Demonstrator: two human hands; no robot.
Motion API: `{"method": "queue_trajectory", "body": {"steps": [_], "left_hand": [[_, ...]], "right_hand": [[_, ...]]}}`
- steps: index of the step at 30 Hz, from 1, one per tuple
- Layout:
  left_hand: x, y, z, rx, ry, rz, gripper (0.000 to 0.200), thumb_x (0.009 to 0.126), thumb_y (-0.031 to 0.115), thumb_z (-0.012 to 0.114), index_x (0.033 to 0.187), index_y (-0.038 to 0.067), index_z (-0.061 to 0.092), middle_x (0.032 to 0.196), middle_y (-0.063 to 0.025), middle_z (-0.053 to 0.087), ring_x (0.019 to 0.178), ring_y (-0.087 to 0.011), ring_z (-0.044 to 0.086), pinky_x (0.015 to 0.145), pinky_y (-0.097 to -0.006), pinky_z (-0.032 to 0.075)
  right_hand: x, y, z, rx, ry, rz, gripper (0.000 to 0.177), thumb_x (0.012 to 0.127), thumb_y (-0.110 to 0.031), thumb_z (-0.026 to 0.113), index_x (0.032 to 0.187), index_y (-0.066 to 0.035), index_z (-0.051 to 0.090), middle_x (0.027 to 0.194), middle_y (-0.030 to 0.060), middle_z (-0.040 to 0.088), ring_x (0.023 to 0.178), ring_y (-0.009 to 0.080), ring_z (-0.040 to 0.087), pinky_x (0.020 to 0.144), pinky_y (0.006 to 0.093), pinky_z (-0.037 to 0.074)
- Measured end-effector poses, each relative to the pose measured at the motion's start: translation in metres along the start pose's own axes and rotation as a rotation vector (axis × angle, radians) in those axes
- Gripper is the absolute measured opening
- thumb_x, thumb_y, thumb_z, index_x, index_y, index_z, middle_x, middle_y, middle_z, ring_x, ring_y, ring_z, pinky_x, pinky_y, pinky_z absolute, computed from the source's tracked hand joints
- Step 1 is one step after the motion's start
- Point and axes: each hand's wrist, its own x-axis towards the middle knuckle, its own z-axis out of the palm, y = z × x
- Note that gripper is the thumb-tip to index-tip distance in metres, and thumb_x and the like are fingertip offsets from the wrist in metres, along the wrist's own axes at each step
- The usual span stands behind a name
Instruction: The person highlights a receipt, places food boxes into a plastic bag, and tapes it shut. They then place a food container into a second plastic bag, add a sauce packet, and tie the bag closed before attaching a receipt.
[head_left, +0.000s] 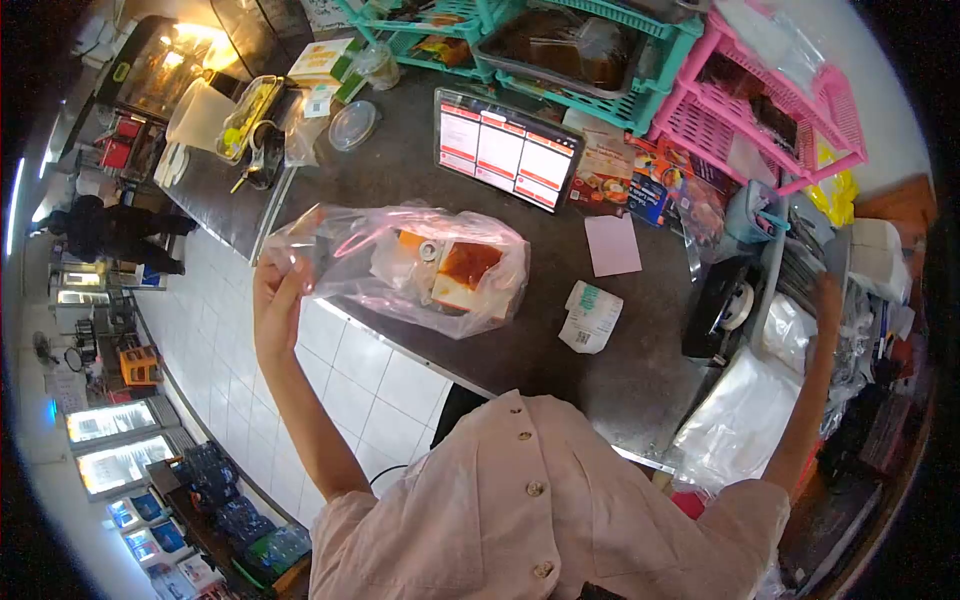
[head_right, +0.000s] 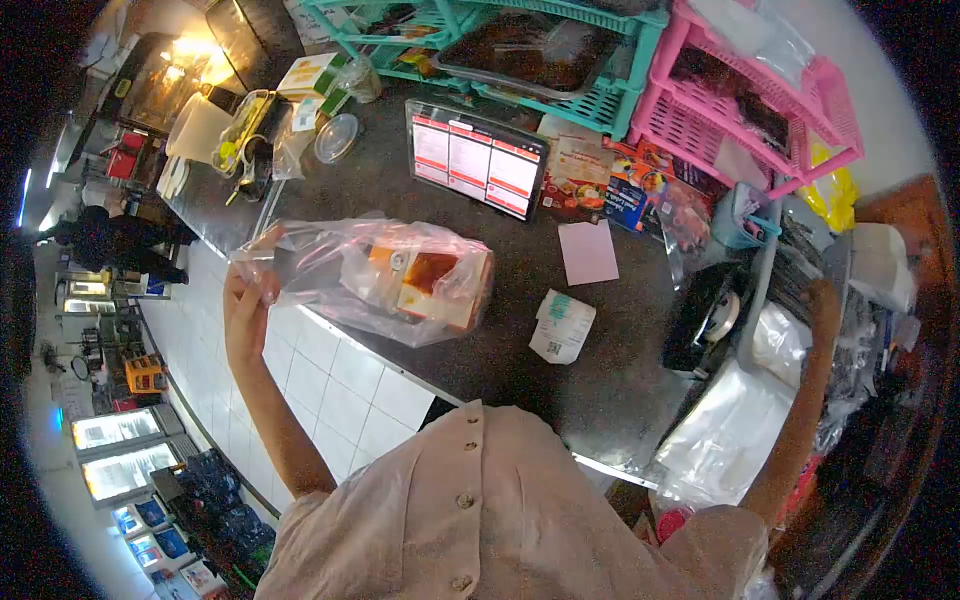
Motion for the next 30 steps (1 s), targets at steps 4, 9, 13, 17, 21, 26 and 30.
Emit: {"method": "queue_trajectory", "body": {"steps": [4,9,13,17,21,26,30], "left_hand": [[0.001,-0.014,-0.011,-0.055,0.001,-0.01,0.036,0.085,0.017,0.053,0.117,0.0,0.045,0.123,-0.01,0.049,0.095,-0.0072,0.048,0.078,-0.0217,0.038],[0.014,-0.022,-0.008,-0.134,-0.09,0.02,0.035,0.091,0.029,0.047,0.115,0.003,0.047,0.113,-0.0035,0.053,0.093,-0.0059,0.046,0.076,-0.0216,0.039],[0.021,-0.023,-0.008,-0.288,-0.096,0.072,0.033,0.091,0.025,0.047,0.117,0.004,0.044,0.106,-0.0001,0.053,0.085,-0.0041,0.05,0.073,-0.0198,0.04],[0.021,-0.026,-0.018,-0.317,0.081,0.014,0.033,0.091,0.022,0.048,0.119,0.004,0.042,0.107,-0.0025,0.052,0.094,-0.0078,0.05,0.081,-0.0208,0.039],[0.021,-0.015,-0.019,-0.007,0.177,0.056,0.023,0.093,0.022,0.044,0.105,0.006,0.054,0.098,-0.0017,0.055,0.081,-0.0049,0.045,0.069,-0.0186,0.036],[0.017,0.025,-0.033,0.63,0.313,0.196,0.017,0.09,0.016,0.048,0.09,0.0,0.055,0.085,-0.0042,0.057,0.079,-0.0102,0.05,0.067,-0.0231,0.039],[0.001,0.042,0.022,0.454,0.404,0.496,0.027,0.089,0.027,0.048,0.085,0.001,0.055,0.077,-0.0059,0.053,0.076,-0.0136,0.049,0.073,-0.025,0.038]], "right_hand": [[0.039,-0.052,-0.104,0.126,0.314,0.315,0.021,0.087,-0.021,0.051,0.092,-0.001,0.055,0.088,0.0143,0.057,0.079,0.0269,0.053,0.072,0.033,0.043],[0.073,-0.392,-0.316,1.384,0.329,-0.055,0.024,0.087,-0.025,0.049,0.088,-0.003,0.058,0.086,0.0101,0.059,0.082,0.0206,0.056,0.074,0.0309,0.044],[0.1,-0.577,-0.292,1.263,-0.075,-0.64,0.016,0.078,-0.017,0.056,0.088,-0.006,0.062,0.09,0.0097,0.061,0.086,0.0224,0.058,0.078,0.0333,0.045],[0.137,-0.679,-0.182,0.446,0.033,-0.636,0.015,0.075,-0.017,0.055,0.081,-0.006,0.064,0.081,0.0094,0.062,0.079,0.0242,0.059,0.074,0.0335,0.046],[0.134,-0.635,-0.228,0.515,-0.238,-0.681,0.015,0.073,-0.017,0.061,0.075,-0.002,0.065,0.074,0.0099,0.063,0.068,0.0225,0.06,0.065,0.0337,0.048],[0.149,-0.486,-0.217,1.136,-0.368,-0.138,0.018,0.074,-0.015,0.062,0.088,-0.003,0.064,0.084,0.0108,0.063,0.079,0.0249,0.061,0.071,0.0351,0.047],[0.146,-0.449,-0.059,0.452,0.147,-0.225,0.044,0.074,-0.012,0.062,0.115,-0.001,0.049,0.113,0.0153,0.054,0.104,0.0269,0.053,0.089,0.0336,0.043]]}}
